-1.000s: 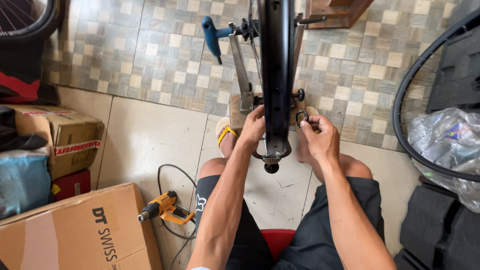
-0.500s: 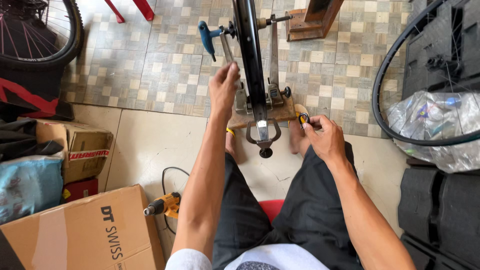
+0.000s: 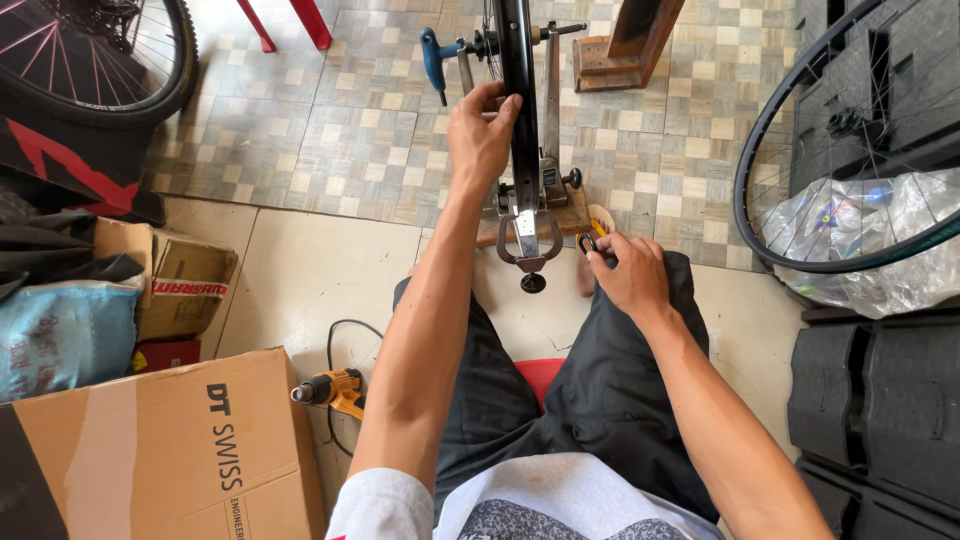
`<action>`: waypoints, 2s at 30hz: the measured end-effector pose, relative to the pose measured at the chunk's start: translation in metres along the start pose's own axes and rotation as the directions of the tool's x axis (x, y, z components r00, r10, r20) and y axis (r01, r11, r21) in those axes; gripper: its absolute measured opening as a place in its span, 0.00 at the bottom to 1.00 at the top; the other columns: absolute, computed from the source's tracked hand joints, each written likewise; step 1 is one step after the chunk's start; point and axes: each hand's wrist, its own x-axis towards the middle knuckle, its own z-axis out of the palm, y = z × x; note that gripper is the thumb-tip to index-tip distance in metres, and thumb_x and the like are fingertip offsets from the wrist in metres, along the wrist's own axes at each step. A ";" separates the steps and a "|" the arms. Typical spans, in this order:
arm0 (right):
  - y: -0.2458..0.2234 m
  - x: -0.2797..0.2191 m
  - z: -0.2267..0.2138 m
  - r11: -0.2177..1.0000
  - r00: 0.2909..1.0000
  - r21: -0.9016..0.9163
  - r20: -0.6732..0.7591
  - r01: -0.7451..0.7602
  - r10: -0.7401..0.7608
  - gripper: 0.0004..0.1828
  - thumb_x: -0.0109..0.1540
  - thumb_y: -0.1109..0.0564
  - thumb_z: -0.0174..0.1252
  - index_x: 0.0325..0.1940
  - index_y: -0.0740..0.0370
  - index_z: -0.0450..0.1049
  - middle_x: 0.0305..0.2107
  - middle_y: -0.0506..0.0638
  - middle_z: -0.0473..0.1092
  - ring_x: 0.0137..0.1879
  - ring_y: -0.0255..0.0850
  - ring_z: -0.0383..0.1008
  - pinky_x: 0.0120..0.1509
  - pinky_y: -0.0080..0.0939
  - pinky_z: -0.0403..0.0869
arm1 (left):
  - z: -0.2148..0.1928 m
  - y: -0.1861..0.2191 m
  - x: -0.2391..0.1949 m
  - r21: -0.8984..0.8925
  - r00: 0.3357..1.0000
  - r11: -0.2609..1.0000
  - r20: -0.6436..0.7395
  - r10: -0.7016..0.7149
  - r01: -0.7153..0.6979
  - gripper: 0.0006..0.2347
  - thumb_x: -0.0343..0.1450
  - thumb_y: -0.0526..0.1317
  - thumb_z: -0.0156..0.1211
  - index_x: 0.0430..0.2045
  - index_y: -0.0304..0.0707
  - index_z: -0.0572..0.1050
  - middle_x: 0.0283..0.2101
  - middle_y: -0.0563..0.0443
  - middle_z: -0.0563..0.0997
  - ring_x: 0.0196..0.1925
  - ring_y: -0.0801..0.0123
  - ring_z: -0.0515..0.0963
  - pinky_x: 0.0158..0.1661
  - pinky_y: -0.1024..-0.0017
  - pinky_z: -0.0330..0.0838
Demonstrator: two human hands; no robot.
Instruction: The person uses a spoke wrench to adjust the tension of the spokes on a bicycle wheel mounted in a truing stand. They repeatedly rotate the wheel and tighten or loosen individual spokes to align the rim.
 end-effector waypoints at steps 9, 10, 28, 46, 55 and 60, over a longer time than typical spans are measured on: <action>-0.002 -0.006 -0.004 0.999 1.000 -0.044 0.028 0.004 -0.003 0.13 0.62 0.48 0.60 0.43 0.58 0.78 0.36 0.51 0.79 0.47 0.49 0.75 0.69 0.50 0.62 | 0.003 -0.005 -0.009 0.071 0.996 0.995 0.047 -0.072 0.068 0.14 0.71 0.40 0.62 0.48 0.35 0.78 0.44 0.45 0.86 0.38 0.65 0.87 0.37 0.68 0.84; -0.003 -0.006 -0.005 0.999 1.000 -0.043 0.027 0.006 -0.005 0.13 0.62 0.48 0.59 0.42 0.58 0.78 0.36 0.50 0.79 0.48 0.49 0.75 0.69 0.50 0.62 | 0.003 -0.006 -0.010 0.079 0.996 0.994 0.050 -0.077 0.073 0.13 0.71 0.40 0.62 0.48 0.35 0.79 0.43 0.45 0.86 0.38 0.65 0.87 0.37 0.68 0.84; -0.007 -0.001 -0.006 0.998 0.998 -0.062 0.061 -0.004 0.007 0.12 0.62 0.48 0.59 0.41 0.57 0.79 0.34 0.49 0.79 0.47 0.47 0.75 0.68 0.49 0.62 | -0.009 -0.003 -0.049 0.145 0.974 0.984 0.183 -0.130 0.104 0.15 0.71 0.40 0.62 0.50 0.31 0.75 0.46 0.41 0.85 0.41 0.61 0.87 0.41 0.67 0.82; -0.008 -0.002 -0.006 0.997 0.998 -0.078 0.059 -0.011 0.016 0.13 0.62 0.46 0.60 0.42 0.56 0.79 0.33 0.50 0.78 0.46 0.47 0.75 0.67 0.47 0.63 | -0.006 -0.024 -0.057 0.182 0.977 0.980 0.177 -0.115 0.083 0.13 0.71 0.37 0.59 0.48 0.31 0.75 0.44 0.39 0.85 0.41 0.58 0.87 0.41 0.64 0.83; -0.007 -0.002 -0.006 0.998 0.998 -0.071 0.055 0.000 0.004 0.12 0.62 0.47 0.59 0.42 0.56 0.79 0.32 0.50 0.78 0.46 0.47 0.75 0.68 0.48 0.62 | -0.019 0.012 -0.039 0.151 0.998 0.988 0.070 -0.003 -0.007 0.12 0.72 0.40 0.61 0.46 0.34 0.76 0.41 0.41 0.86 0.40 0.60 0.87 0.40 0.64 0.82; -0.008 -0.002 -0.007 0.998 0.998 -0.066 0.059 0.001 0.003 0.12 0.62 0.47 0.60 0.41 0.56 0.79 0.33 0.49 0.79 0.46 0.46 0.75 0.68 0.48 0.62 | -0.010 -0.013 -0.054 0.186 0.996 0.979 0.052 0.078 -0.087 0.10 0.74 0.41 0.58 0.43 0.33 0.77 0.41 0.42 0.87 0.41 0.58 0.88 0.42 0.63 0.81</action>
